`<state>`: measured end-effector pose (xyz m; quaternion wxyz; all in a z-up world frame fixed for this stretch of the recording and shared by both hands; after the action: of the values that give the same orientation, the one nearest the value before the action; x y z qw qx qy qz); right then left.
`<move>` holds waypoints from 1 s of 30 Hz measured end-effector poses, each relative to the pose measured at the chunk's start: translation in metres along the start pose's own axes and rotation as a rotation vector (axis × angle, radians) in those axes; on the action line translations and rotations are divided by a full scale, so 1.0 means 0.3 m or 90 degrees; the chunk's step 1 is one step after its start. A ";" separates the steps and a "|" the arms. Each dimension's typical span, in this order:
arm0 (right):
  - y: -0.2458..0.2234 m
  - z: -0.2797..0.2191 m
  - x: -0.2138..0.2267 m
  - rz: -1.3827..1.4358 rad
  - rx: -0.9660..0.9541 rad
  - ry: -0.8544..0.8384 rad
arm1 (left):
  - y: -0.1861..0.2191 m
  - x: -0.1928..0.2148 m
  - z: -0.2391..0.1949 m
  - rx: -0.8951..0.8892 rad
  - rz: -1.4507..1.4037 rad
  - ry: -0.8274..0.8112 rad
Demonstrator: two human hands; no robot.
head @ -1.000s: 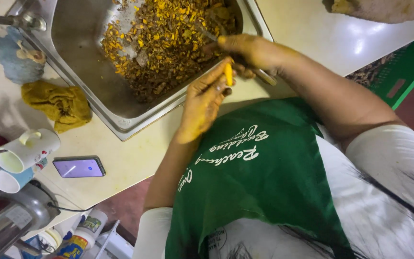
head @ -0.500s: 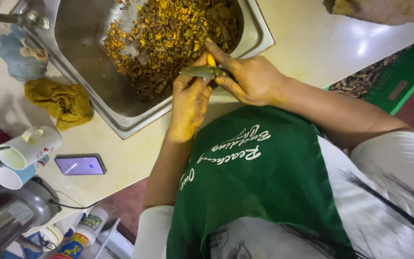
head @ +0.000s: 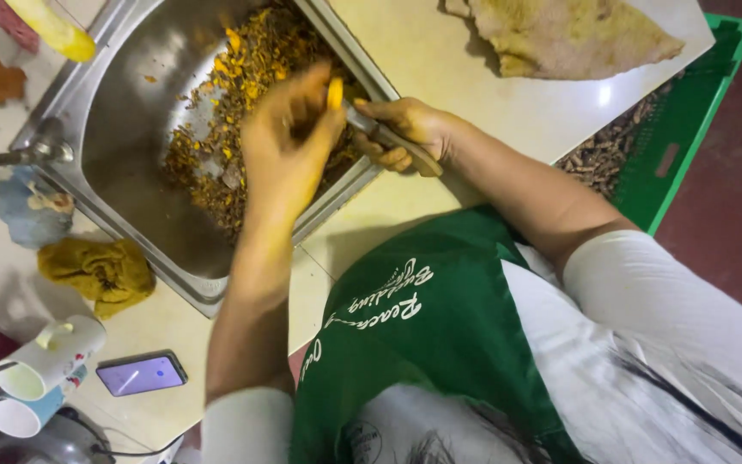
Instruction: Peeling and cleaning turmeric roots with a small knife in a sink
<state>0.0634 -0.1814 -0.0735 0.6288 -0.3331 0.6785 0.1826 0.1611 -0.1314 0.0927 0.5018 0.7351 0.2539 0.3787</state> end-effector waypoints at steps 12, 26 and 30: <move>0.035 0.012 0.054 0.055 -0.065 0.052 | 0.246 -0.043 0.330 -0.242 0.005 0.138; 0.077 -0.014 0.151 0.077 -0.131 0.055 | -0.860 0.504 -0.243 0.188 0.288 0.326; 0.001 -0.011 0.000 -0.012 -0.055 0.045 | -0.930 0.514 -0.359 0.304 0.342 0.284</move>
<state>0.0606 -0.1835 -0.0732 0.5912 -0.3727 0.6884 0.1939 0.1658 0.1462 -0.0978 0.1339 0.7707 0.2363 0.5764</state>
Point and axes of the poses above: each hand's wrist, its own z-axis towards the middle knuckle, its own x-axis out of the back of the hand, y = z × x, the point moved 10 cm from there along z, towards the middle knuckle, and after that the axes turned 5 degrees about x, right-handed, at the moved point
